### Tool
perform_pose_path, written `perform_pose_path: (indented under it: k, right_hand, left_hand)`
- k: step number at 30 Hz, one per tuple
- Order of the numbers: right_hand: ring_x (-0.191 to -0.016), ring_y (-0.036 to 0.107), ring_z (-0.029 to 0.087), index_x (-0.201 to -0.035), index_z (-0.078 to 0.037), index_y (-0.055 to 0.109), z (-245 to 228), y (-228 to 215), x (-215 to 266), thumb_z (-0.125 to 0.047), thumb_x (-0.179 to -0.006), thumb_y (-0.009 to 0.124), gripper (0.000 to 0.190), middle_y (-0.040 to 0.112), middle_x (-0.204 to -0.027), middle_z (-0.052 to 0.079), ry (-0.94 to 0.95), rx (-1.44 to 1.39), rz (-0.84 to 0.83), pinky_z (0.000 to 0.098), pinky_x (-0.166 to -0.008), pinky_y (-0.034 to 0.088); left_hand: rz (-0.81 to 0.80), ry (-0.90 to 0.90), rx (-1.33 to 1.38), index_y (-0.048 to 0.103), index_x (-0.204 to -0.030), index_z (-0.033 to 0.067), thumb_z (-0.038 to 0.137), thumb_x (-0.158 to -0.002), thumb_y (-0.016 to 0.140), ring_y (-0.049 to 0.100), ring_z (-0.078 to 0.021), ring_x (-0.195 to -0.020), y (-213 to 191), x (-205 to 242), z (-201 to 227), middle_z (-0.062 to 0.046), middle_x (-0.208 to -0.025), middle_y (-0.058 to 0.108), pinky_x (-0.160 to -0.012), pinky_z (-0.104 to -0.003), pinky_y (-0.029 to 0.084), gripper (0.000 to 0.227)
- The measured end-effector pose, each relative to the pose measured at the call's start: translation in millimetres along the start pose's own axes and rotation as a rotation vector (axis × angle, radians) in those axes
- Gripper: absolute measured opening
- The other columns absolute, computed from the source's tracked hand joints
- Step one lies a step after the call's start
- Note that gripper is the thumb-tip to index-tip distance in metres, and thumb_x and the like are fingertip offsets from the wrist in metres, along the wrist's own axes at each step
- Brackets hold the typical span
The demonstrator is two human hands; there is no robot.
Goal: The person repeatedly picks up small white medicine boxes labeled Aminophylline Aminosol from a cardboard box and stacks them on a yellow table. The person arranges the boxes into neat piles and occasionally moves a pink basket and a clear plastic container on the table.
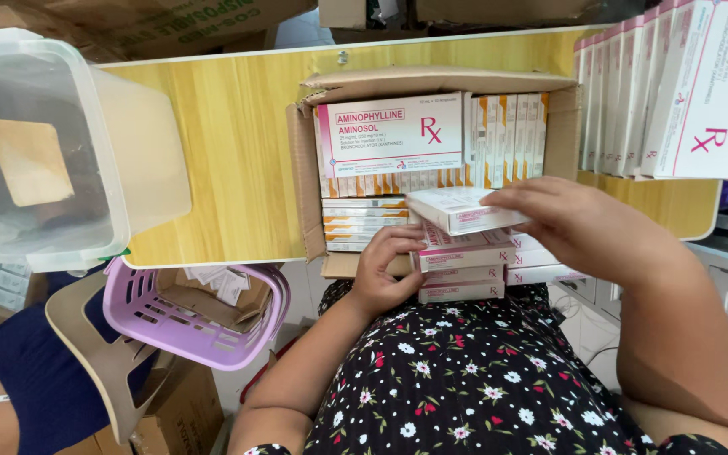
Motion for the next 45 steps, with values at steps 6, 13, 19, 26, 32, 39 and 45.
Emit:
perform_pose_path:
  k: [6, 13, 19, 26, 32, 39, 45]
  right_hand:
    - [-0.110, 0.065, 0.033, -0.128, -0.010, 0.066, -9.3, 0.2, -18.3, -0.005, -0.079, 0.066, 0.049, 0.070, -0.119, 0.014, -0.054, 0.027, -0.109, 0.0399, -0.091, 0.054]
    - [-0.111, 0.065, 0.034, -0.126, -0.011, 0.068, -21.2, 9.5, -14.2, -0.010, -0.082, 0.068, 0.045, 0.070, -0.119, 0.014, -0.075, 0.094, -0.187, 0.0425, -0.094, 0.051]
    - [-0.115, 0.064, 0.030, -0.125, -0.013, 0.069, 1.6, 13.8, -12.5, -0.017, -0.077, 0.073, 0.049, 0.070, -0.124, 0.011, -0.046, -0.040, -0.274, 0.0410, -0.095, 0.052]
    - [-0.144, 0.048, 0.033, -0.146, -0.010, 0.058, 74.0, 35.1, -29.9, -0.059, -0.087, 0.064, 0.078, 0.054, -0.155, 0.015, -0.003, -0.743, -0.432, 0.0476, -0.118, 0.033]
    - [-0.142, 0.050, 0.026, -0.150, -0.023, 0.052, 125.2, 115.8, -74.9, -0.059, -0.091, 0.050, 0.070, 0.053, -0.154, 0.008, 0.372, -0.373, -0.696, 0.0420, -0.118, 0.037]
    - [-0.151, 0.035, 0.026, -0.157, -0.029, 0.038, 125.8, 128.4, -82.7, -0.060, -0.093, 0.048, 0.072, 0.038, -0.164, 0.006, 0.299, -0.235, -0.880, 0.0420, -0.122, 0.025]
    - [-0.144, 0.047, 0.026, -0.155, -0.030, 0.043, 124.0, 131.5, -83.3, -0.058, -0.088, 0.053, 0.073, 0.048, -0.158, 0.005, 0.337, -0.213, -0.876, 0.0416, -0.119, 0.034]
  left_hand:
    - [-0.056, 0.063, -0.035, 0.068, -0.125, 0.0043, 0.015, -0.078, 0.081, 0.061, -0.0344, -0.131, -9.0, 2.1, -0.1, -0.017, -0.129, 0.063, -0.113, -0.045, 0.049, 0.050]
    - [-0.066, -0.071, -0.216, 0.062, -0.136, 0.0053, 0.011, -0.095, 0.059, 0.064, -0.0294, -0.129, -35.0, -42.8, -34.9, -0.015, -0.134, 0.068, -0.113, -0.041, 0.049, 0.041]
    - [-0.391, -0.391, -0.231, 0.064, -0.129, 0.0049, 0.031, -0.102, 0.053, 0.065, -0.0341, -0.116, -8.4, -88.3, -89.2, -0.018, -0.123, 0.067, -0.100, -0.040, 0.050, 0.039]
    - [-0.469, -0.263, -0.350, 0.073, -0.117, 0.0031, 0.027, -0.099, 0.050, 0.065, -0.0375, -0.113, 3.4, -87.8, -100.8, -0.019, -0.118, 0.072, -0.100, -0.044, 0.050, 0.038]
    - [-0.514, -0.261, -0.328, 0.074, -0.117, 0.0042, 0.018, -0.092, 0.055, 0.067, -0.0372, -0.110, 2.6, -93.5, -108.3, -0.019, -0.116, 0.073, -0.098, -0.045, 0.051, 0.034]
    - [-0.668, 0.152, -0.670, 0.071, -0.103, 0.0072, 0.006, -0.069, 0.079, 0.069, -0.0354, -0.092, -1.5, -106.2, -88.4, -0.011, -0.107, 0.066, -0.076, -0.047, 0.055, 0.035]
    - [-0.749, 0.153, -0.803, 0.068, -0.093, 0.0094, 0.014, -0.070, 0.080, 0.069, -0.0338, -0.084, 2.6, -106.5, -93.6, -0.010, -0.110, 0.060, -0.072, -0.048, 0.055, 0.027]
Point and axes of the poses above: each hand's wrist, its own x-axis away from the middle knuckle, its own y-axis out of the palm, z = x × y, the point moved 5 cm from there along -x, towards the middle knuckle
